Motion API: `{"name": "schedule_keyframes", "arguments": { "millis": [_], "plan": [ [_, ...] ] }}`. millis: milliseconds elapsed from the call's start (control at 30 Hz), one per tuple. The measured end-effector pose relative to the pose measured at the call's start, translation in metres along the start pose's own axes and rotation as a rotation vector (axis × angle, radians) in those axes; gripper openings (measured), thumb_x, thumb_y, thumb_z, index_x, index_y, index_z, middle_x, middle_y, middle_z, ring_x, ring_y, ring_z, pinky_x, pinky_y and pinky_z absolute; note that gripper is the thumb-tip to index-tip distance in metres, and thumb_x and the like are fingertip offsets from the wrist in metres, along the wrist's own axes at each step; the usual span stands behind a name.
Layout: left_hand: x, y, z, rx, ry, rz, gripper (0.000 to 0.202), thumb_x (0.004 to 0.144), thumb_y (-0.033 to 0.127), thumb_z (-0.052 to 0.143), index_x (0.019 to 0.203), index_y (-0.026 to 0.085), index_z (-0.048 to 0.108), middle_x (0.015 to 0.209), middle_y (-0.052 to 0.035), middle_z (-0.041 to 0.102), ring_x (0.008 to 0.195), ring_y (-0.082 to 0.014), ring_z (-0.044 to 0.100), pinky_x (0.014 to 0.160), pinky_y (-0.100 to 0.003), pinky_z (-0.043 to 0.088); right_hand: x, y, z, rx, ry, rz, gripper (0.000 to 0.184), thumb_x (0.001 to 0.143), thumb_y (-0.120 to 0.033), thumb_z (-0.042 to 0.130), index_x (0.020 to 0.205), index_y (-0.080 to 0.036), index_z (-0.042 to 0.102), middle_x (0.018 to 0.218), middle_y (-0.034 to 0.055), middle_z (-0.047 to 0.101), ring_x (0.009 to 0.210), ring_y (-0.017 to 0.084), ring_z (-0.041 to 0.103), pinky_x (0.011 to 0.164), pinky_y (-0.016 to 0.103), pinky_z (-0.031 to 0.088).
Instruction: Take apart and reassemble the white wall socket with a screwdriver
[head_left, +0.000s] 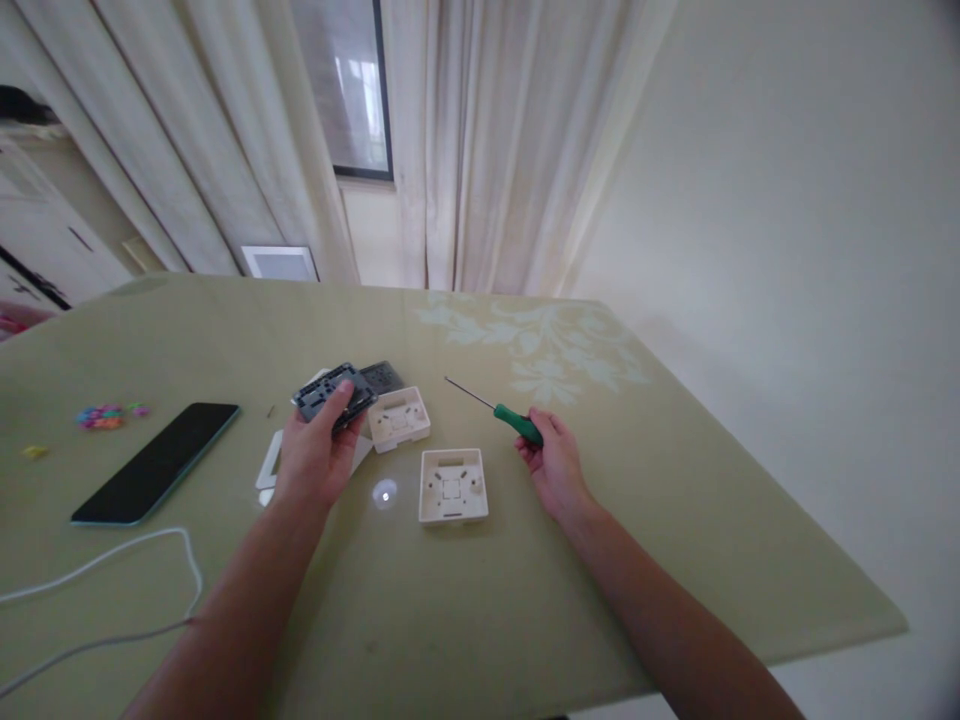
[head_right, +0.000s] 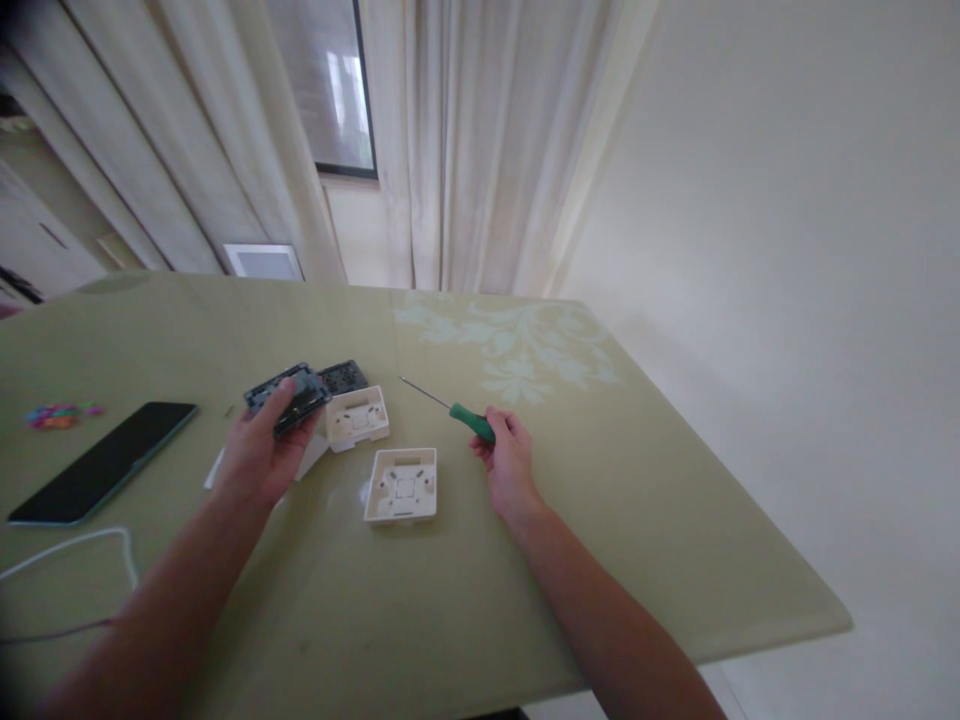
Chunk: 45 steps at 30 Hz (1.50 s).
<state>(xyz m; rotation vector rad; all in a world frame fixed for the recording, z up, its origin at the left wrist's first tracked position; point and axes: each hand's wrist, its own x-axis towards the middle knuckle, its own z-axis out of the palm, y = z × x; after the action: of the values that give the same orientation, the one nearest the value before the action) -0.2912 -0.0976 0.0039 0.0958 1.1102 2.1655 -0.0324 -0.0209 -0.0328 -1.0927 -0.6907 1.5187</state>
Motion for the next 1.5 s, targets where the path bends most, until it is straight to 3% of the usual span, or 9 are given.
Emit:
{"name": "schedule_keyframes", "arguments": {
  "millis": [233, 467, 800, 900, 1033, 1200, 1500],
  "plan": [
    [0.008, 0.004, -0.006, 0.067, 0.012, -0.004, 0.027, 0.089, -0.008, 0.072, 0.104, 0.014, 0.078, 0.104, -0.008, 0.083, 0.082, -0.0136, 0.08, 0.075, -0.02, 0.069, 0.0, 0.0, -0.001, -0.005, -0.009, -0.009, 0.038, 0.065, -0.042, 0.093, 0.081, -0.021, 0.065, 0.064, -0.0055, 0.065, 0.05, 0.009, 0.059, 0.045, 0.019, 0.044],
    [0.017, 0.003, -0.014, 0.09, -0.054, -0.04, 0.054, 0.082, -0.019, 0.067, 0.117, 0.021, 0.077, 0.11, -0.0062, 0.083, 0.082, -0.0131, 0.08, 0.076, -0.018, 0.068, 0.0, 0.001, -0.002, -0.014, -0.023, -0.01, 0.04, 0.065, -0.043, 0.094, 0.081, -0.021, 0.065, 0.063, -0.0058, 0.064, 0.05, 0.009, 0.059, 0.045, 0.02, 0.044],
    [0.017, 0.002, -0.015, 0.129, -0.078, -0.074, 0.028, 0.09, -0.011, 0.066, 0.096, 0.015, 0.075, 0.107, -0.0074, 0.081, 0.088, -0.0165, 0.081, 0.077, -0.027, 0.072, 0.001, 0.001, -0.001, -0.008, -0.013, -0.012, 0.04, 0.065, -0.043, 0.093, 0.082, -0.021, 0.064, 0.064, -0.006, 0.064, 0.049, 0.009, 0.059, 0.044, 0.02, 0.042],
    [0.015, 0.006, -0.011, 0.113, -0.011, -0.129, 0.013, 0.1, 0.007, 0.068, 0.093, 0.015, 0.074, 0.105, -0.0071, 0.08, 0.085, -0.0161, 0.079, 0.077, -0.031, 0.073, 0.001, 0.001, -0.001, -0.009, -0.01, -0.011, 0.039, 0.065, -0.042, 0.093, 0.081, -0.021, 0.064, 0.064, -0.0057, 0.064, 0.05, 0.009, 0.059, 0.044, 0.02, 0.042],
    [0.013, 0.012, -0.005, 0.045, 0.098, -0.229, 0.021, 0.108, 0.03, 0.062, 0.096, 0.018, 0.074, 0.107, -0.0076, 0.079, 0.089, -0.0183, 0.078, 0.081, -0.036, 0.073, 0.001, 0.001, -0.001, -0.015, -0.015, -0.01, 0.039, 0.064, -0.042, 0.093, 0.079, -0.022, 0.064, 0.063, -0.0057, 0.064, 0.049, 0.009, 0.058, 0.044, 0.02, 0.043],
    [0.013, 0.015, -0.005, 0.035, 0.07, -0.241, 0.023, 0.11, 0.026, 0.055, 0.104, 0.017, 0.076, 0.112, -0.0081, 0.08, 0.092, -0.019, 0.078, 0.079, -0.033, 0.071, 0.002, 0.002, -0.002, -0.022, -0.026, -0.014, 0.039, 0.065, -0.043, 0.093, 0.079, -0.022, 0.064, 0.064, -0.0054, 0.064, 0.05, 0.01, 0.058, 0.044, 0.021, 0.043],
    [0.015, 0.016, -0.006, 0.078, 0.103, -0.248, 0.021, 0.104, 0.018, 0.056, 0.103, 0.019, 0.076, 0.097, -0.0055, 0.08, 0.08, -0.019, 0.077, 0.067, -0.029, 0.068, 0.002, 0.003, -0.003, -0.042, -0.03, -0.019, 0.04, 0.065, -0.044, 0.094, 0.079, -0.021, 0.065, 0.062, -0.0055, 0.063, 0.049, 0.009, 0.057, 0.044, 0.021, 0.04]
  ]
}}
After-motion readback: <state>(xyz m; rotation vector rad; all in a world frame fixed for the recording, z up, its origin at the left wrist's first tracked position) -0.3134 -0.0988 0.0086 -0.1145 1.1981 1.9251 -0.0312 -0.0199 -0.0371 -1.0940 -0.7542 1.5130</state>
